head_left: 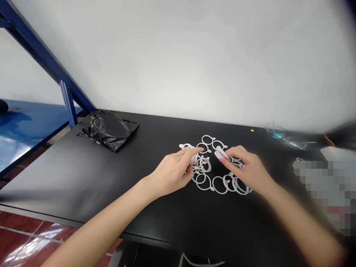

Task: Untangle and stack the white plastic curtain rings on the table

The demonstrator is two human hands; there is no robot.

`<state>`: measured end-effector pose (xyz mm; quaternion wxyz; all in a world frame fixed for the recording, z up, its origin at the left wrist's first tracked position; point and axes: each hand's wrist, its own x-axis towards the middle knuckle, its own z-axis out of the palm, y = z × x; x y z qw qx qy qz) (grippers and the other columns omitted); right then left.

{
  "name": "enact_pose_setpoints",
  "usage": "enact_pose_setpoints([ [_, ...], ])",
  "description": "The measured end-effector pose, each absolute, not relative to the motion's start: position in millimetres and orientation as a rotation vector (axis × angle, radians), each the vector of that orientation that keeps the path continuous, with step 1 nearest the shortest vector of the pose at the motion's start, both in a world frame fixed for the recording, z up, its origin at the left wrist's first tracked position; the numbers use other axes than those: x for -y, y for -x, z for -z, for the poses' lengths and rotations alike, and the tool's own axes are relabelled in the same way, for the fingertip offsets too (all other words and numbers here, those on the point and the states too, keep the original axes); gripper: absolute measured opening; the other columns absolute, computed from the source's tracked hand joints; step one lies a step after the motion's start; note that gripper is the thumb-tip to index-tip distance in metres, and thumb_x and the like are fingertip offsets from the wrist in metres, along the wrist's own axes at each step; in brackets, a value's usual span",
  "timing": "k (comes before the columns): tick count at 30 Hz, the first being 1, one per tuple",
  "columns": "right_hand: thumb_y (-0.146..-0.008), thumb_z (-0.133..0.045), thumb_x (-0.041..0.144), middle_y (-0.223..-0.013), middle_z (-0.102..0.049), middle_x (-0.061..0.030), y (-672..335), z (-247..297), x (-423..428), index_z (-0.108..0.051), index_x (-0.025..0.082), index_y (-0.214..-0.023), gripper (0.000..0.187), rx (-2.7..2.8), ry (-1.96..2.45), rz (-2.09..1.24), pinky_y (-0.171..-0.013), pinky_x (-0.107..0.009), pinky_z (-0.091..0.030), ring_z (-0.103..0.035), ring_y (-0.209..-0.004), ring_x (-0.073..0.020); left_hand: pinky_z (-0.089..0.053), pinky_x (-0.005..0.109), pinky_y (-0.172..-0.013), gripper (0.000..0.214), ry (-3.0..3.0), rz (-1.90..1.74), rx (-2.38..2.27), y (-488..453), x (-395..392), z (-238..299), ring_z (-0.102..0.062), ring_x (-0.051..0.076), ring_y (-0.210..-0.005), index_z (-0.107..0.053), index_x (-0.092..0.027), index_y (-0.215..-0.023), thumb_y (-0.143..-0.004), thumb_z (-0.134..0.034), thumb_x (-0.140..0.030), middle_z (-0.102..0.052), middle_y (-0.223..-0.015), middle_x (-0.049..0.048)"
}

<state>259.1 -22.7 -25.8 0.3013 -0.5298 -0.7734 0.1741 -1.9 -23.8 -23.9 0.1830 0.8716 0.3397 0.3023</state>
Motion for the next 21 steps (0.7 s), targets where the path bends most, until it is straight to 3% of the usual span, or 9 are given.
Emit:
enact_pose_setpoints([
  [3,-0.089,-0.060,0.046,-0.085,-0.068,-0.0032,-259.4,27.3,22.7,-0.064,0.025,-0.080,0.024,2.053,1.419,-0.475,-0.073,-0.036,-0.052,-0.062,-0.082,-0.0219,-0.052,0.033,-0.083,0.048,-2.423,-0.800,-0.921,3.3,23.6,23.0,-0.065,0.019,-0.089,-0.029,-0.020,-0.141,-0.094,-0.040,-0.016,-0.067,-0.097,0.0057],
  [7,-0.090,-0.058,0.046,-0.085,-0.068,-0.0036,-259.5,28.4,22.3,-0.064,0.025,-0.081,0.024,2.078,1.432,-0.507,-0.073,-0.036,-0.052,-0.062,-0.081,-0.0215,-0.049,0.026,-0.070,0.052,-2.262,-0.750,-0.907,3.4,25.7,20.9,-0.059,0.013,-0.073,-0.024,-0.022,-0.146,-0.097,-0.042,-0.024,-0.060,-0.086,0.0004],
  [10,-0.091,-0.058,0.042,-0.081,-0.068,-0.0031,-258.9,28.6,21.6,-0.062,0.024,-0.077,0.023,2.165,1.383,-0.505,-0.074,-0.037,-0.050,-0.060,-0.081,-0.0224,-0.050,0.022,-0.063,0.053,-2.002,-0.790,-0.841,1.7,28.0,17.0,-0.058,0.011,-0.068,-0.028,-0.025,-0.143,-0.095,-0.049,-0.026,-0.055,-0.080,-0.0029],
  [14,-0.088,-0.062,0.039,-0.078,-0.067,-0.0028,-257.4,26.3,21.4,-0.059,0.024,-0.071,0.023,2.285,1.312,-0.454,-0.073,-0.038,-0.048,-0.059,-0.081,-0.0233,-0.054,0.022,-0.060,0.046,-1.590,-0.784,-0.698,-1.4,29.6,11.6,-0.065,0.013,-0.071,-0.040,-0.021,-0.129,-0.089,-0.061,-0.027,-0.063,-0.079,-0.0005],
  [17,-0.083,-0.068,0.041,-0.084,-0.069,-0.0033,-255.1,20.9,23.4,-0.063,0.025,-0.079,0.017,2.314,1.304,-0.394,-0.076,-0.040,-0.049,-0.060,-0.084,-0.0243,-0.054,0.022,-0.059,0.043,-1.417,-0.756,-0.668,-3.2,30.0,10.1,-0.067,0.015,-0.073,-0.046,-0.020,-0.119,-0.083,-0.069,-0.026,-0.066,-0.079,0.0013],
  [21,-0.084,-0.069,0.037,-0.092,-0.070,-0.0048,-247.6,11.9,32.4,-0.067,0.027,-0.093,0.014,2.181,1.246,-0.373,-0.078,-0.043,-0.050,-0.062,-0.087,-0.0248,-0.056,0.024,-0.060,0.045,-1.339,-0.695,-0.603,-4.5,32.3,8.6,-0.068,0.018,-0.080,-0.045,-0.021,-0.122,-0.084,-0.068,-0.021,-0.067,-0.083,0.0027],
])
